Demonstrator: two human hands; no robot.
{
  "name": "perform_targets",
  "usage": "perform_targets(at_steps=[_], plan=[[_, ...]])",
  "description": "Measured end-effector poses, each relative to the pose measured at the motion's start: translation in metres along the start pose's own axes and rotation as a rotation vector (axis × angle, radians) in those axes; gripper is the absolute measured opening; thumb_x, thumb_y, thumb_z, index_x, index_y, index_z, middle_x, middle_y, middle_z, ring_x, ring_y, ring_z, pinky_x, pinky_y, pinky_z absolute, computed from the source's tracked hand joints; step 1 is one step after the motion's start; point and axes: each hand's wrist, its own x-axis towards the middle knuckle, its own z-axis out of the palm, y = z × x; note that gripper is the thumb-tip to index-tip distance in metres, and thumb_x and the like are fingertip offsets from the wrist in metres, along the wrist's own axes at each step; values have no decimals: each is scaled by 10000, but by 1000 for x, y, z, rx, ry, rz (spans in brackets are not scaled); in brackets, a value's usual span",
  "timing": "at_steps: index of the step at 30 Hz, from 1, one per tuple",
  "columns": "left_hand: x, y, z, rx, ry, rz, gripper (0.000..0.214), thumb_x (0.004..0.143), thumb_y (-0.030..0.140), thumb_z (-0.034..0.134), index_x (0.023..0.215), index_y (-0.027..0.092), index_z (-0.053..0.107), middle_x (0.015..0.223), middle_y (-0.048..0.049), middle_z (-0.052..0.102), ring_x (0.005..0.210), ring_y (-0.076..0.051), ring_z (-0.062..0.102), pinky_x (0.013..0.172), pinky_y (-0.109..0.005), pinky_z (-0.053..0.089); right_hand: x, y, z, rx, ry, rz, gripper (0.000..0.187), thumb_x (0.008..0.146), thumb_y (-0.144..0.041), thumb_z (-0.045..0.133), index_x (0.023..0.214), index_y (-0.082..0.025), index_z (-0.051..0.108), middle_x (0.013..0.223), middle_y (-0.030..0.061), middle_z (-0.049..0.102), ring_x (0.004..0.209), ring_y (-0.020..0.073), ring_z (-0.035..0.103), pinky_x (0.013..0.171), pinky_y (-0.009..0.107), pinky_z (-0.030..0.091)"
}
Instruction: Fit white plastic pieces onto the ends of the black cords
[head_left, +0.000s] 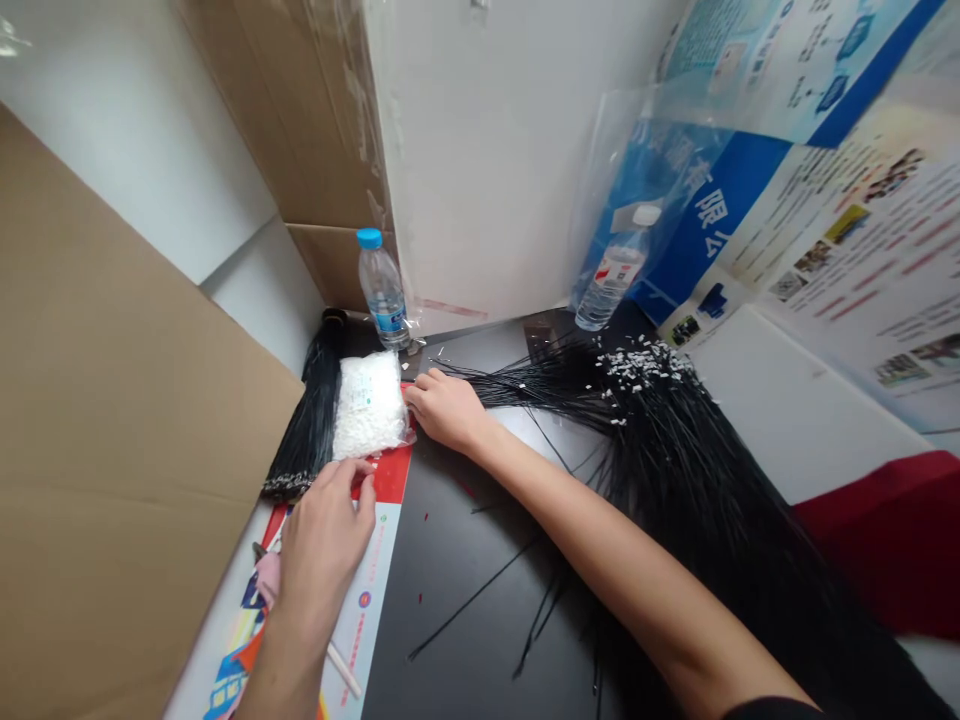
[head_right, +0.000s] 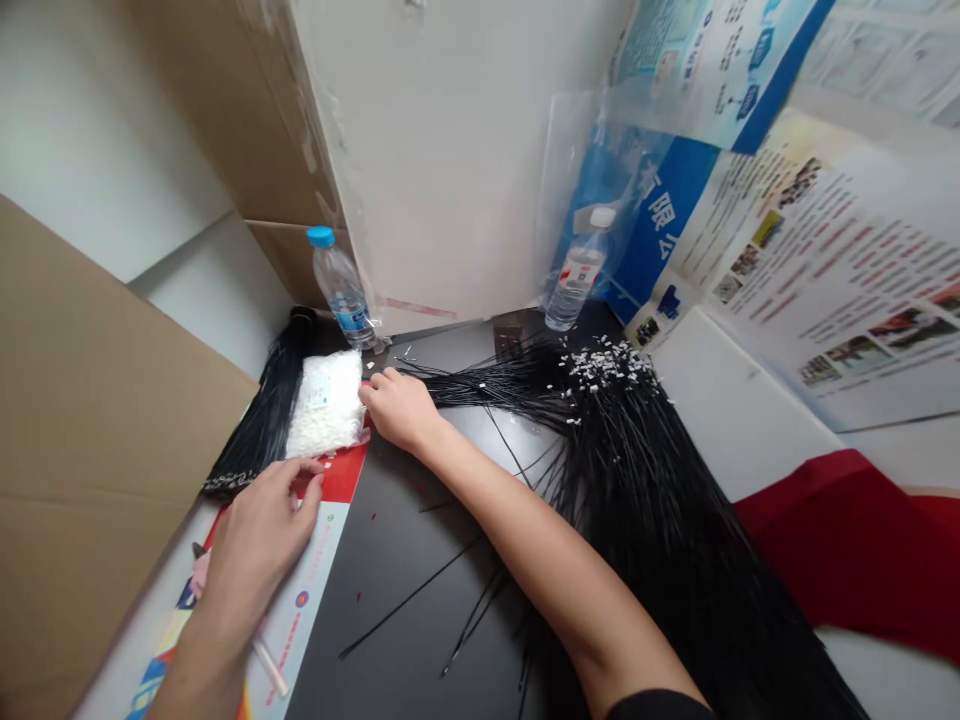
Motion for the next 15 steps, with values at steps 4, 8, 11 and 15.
perform_targets(at_steps=[4, 8, 11, 15], plan=[[0, 1, 0, -34, 42, 28, 209, 925, 251, 467, 952, 220, 671, 916, -60, 731, 702, -210, 649, 590, -295, 378, -5, 6, 4, 158, 77, 47, 231, 991, -235, 482, 978, -199, 710, 1054, 77, 709, 990, 209, 557, 713, 288, 433], [0, 1, 3, -149, 34, 45, 183, 905, 263, 491, 920, 221, 668, 736, -19, 674, 642, -200, 618, 583, -286, 371, -5, 9, 4, 425, 298, 73, 152, 965, -217, 550, 959, -208, 702, 1025, 30, 741, 938, 166, 599, 841, 288, 463], [0, 0, 5, -274, 15, 66, 186, 899, 288, 499, 928, 219, 669, 620, 19, 609, 581, -186, 596, 598, -282, 398, 2, 5, -24, 653, 593, 78, 119, 981, -211, 530, 980, -196, 648, 963, 14, 734, 894, 126, 636, 872, 274, 496], [1, -1, 7, -348, 33, 135, 190, 877, 268, 502, 921, 208, 677, 677, 3, 657, 593, -179, 614, 630, -285, 434, 5, -11, -105, 825, 929, 88, 124, 1027, -262, 456, 1068, -213, 562, 1003, -5, 697, 900, 78, 694, 803, 201, 546]])
